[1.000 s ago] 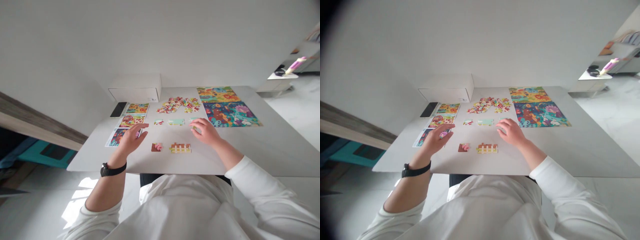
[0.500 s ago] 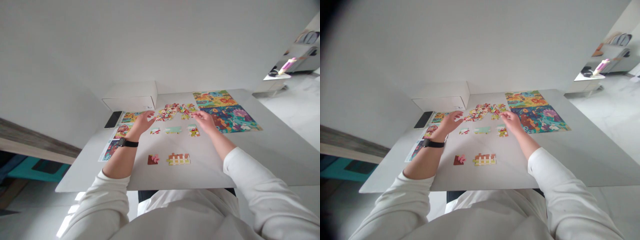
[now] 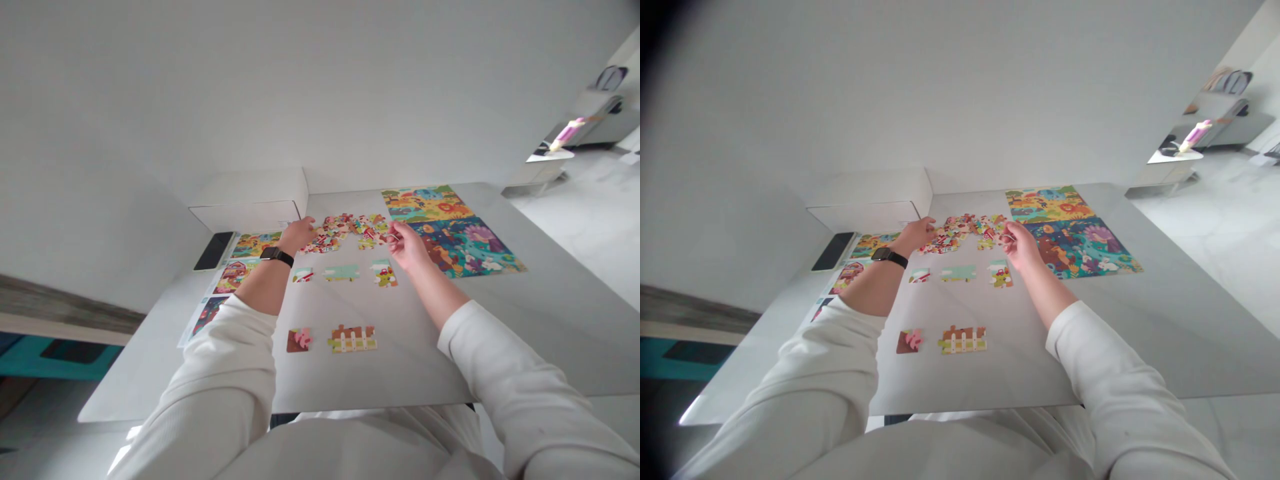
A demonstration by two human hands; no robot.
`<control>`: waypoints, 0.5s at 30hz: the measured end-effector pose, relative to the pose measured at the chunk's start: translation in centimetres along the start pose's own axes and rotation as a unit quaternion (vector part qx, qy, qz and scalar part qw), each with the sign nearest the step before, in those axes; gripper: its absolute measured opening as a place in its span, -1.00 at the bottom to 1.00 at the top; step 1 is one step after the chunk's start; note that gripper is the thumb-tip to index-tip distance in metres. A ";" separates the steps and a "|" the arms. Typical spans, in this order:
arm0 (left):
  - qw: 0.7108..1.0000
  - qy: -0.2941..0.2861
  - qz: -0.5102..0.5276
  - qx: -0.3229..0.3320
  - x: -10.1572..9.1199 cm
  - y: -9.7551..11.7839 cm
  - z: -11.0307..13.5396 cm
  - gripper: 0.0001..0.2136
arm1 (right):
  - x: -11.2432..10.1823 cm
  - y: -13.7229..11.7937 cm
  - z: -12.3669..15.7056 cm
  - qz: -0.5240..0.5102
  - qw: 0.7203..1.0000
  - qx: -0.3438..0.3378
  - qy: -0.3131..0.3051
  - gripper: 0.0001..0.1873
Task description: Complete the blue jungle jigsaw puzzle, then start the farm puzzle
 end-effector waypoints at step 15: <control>0.956 0.128 0.243 -0.101 -4.1 -0.3 2.5 -0.84 | -0.4 0.8 0.3 -0.018 0.999 0.026 0.013 -0.73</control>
Point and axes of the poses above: each hand's wrist, its own z-axis away from the middle knuckle, its own x-axis out of the palm, y = z × x, the point moved 3 cm from there along -z, towards the middle knuckle, and after that the axes turned 14 degrees about y, right-handed, at the moved point
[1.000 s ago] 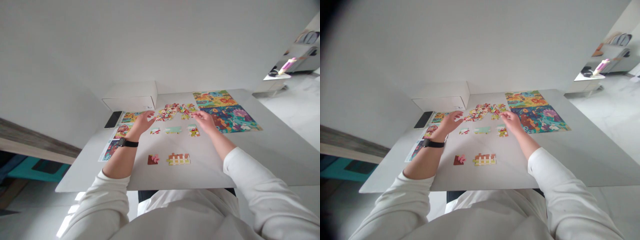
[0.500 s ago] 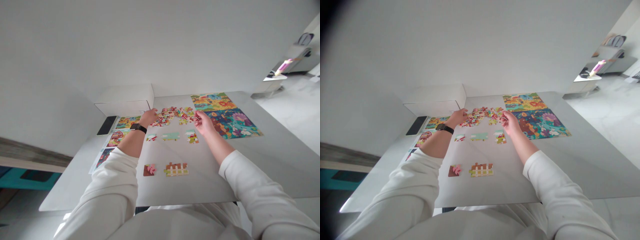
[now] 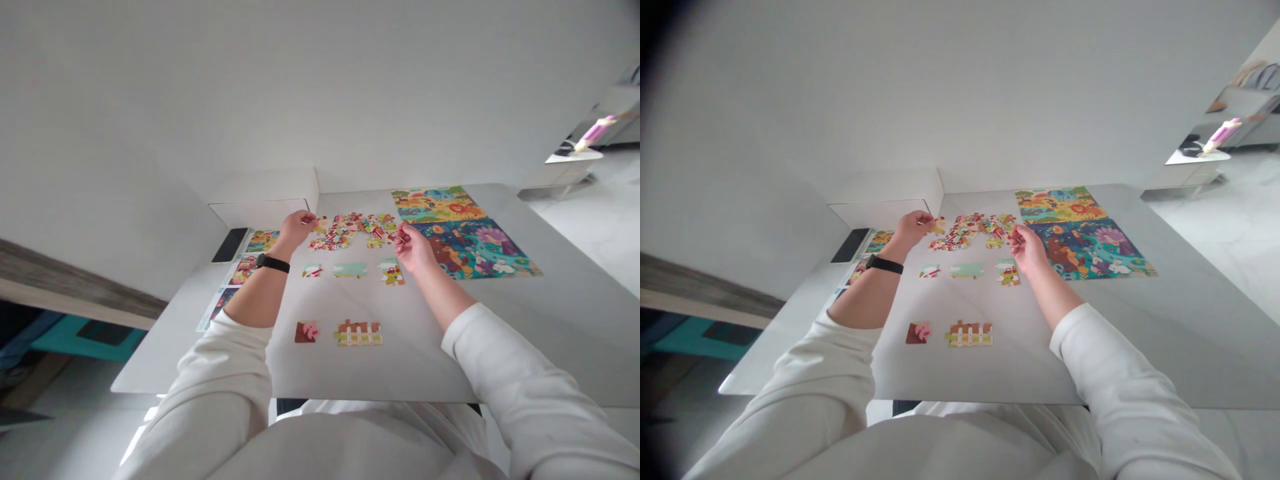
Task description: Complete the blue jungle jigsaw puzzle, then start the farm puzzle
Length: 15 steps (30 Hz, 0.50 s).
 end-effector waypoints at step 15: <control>0.898 -0.097 0.383 -0.192 -5.2 2.1 15.9 -0.53 | 1.0 2.0 5.7 0.084 0.992 -0.044 -0.080 -0.66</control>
Point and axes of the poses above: each hand's wrist, its own z-axis away from the middle knuckle, its own x-axis out of the palm, y = z × x, the point moved 3 cm from there along -z, towards the middle knuckle, and after that the axes turned 14 degrees about y, right-handed, at the moved point
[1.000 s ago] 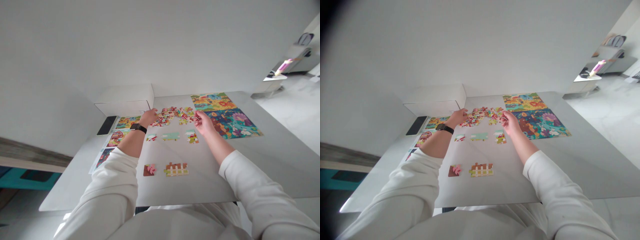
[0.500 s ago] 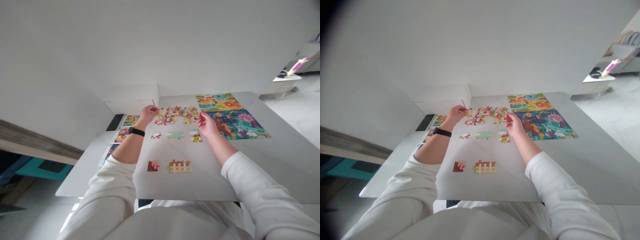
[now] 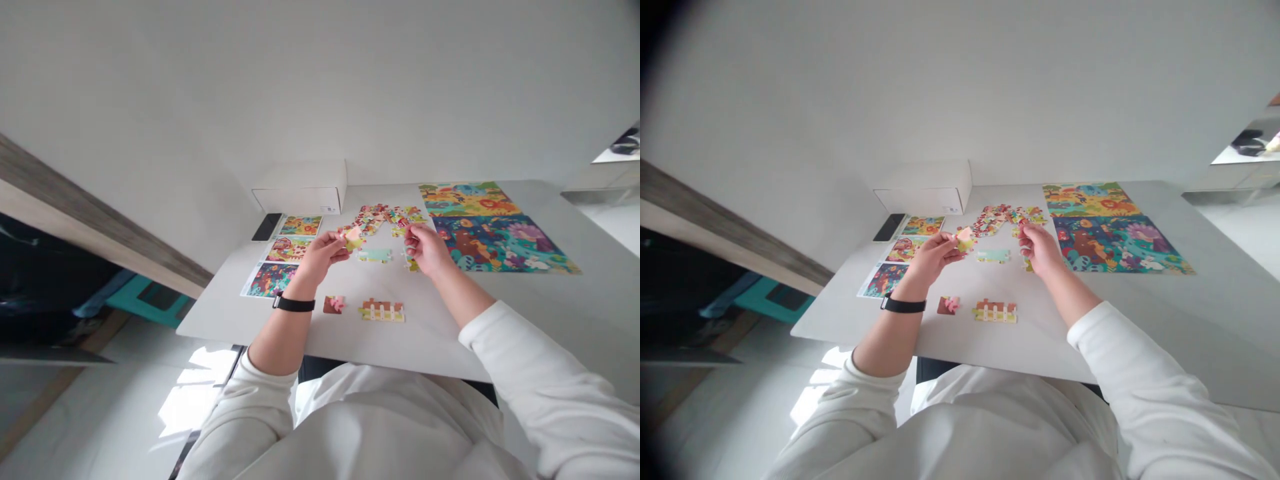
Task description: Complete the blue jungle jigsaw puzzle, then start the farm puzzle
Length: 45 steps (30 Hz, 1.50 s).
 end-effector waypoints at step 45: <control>0.989 -0.090 -0.095 -0.067 2.9 -3.6 1.9 -0.58 | 2.2 3.9 4.0 0.191 0.958 -0.137 -0.162 -0.42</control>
Point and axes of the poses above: each hand's wrist, its own z-axis away from the middle knuckle, its own x-axis out of the palm, y = z × x, the point moved 3 cm from there along -z, towards the middle knuckle, and after that the axes turned 14 degrees about y, right-handed, at the moved point
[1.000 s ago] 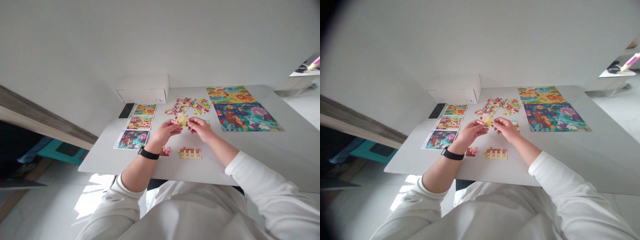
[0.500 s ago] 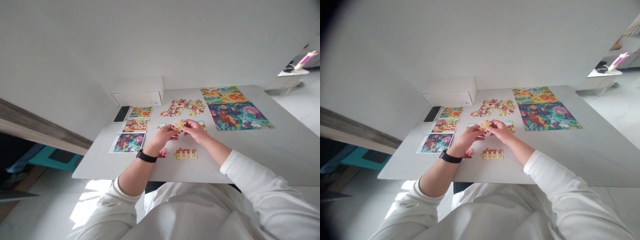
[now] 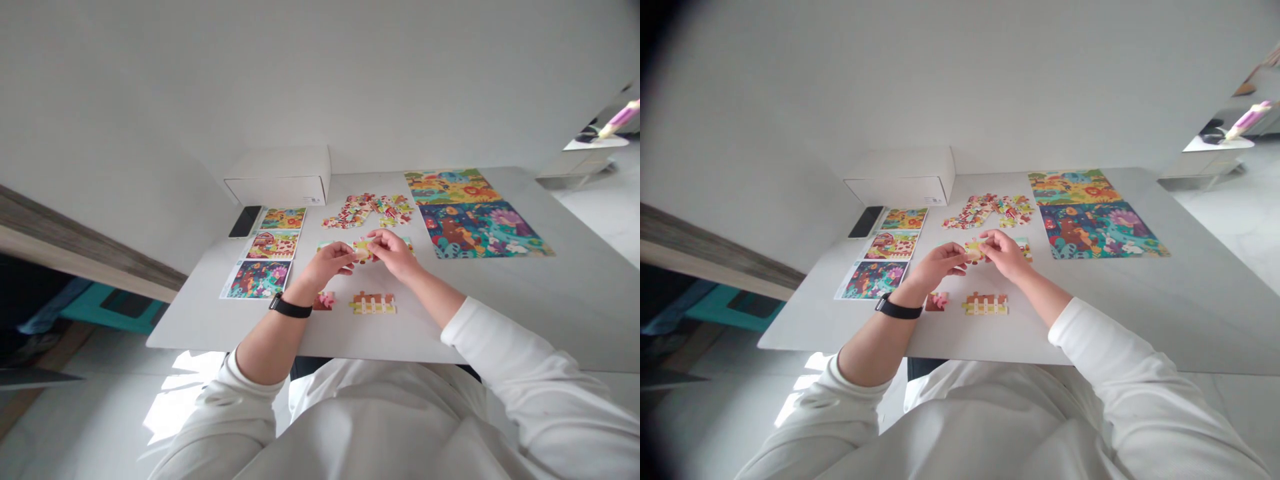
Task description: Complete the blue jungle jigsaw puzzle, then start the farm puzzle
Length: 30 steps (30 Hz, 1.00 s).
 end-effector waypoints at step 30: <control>0.999 0.018 0.043 -0.012 -0.6 0.6 0.2 -0.60 | -0.3 0.4 -0.1 0.014 1.000 0.011 0.022 -0.44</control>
Point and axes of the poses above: each hand's wrist, its own z-axis away from the middle knuckle, its own x-axis out of the palm, y = z × x, the point moved 3 cm from there along -z, towards the middle knuckle, and after that the axes turned 14 degrees about y, right-handed, at the moved point
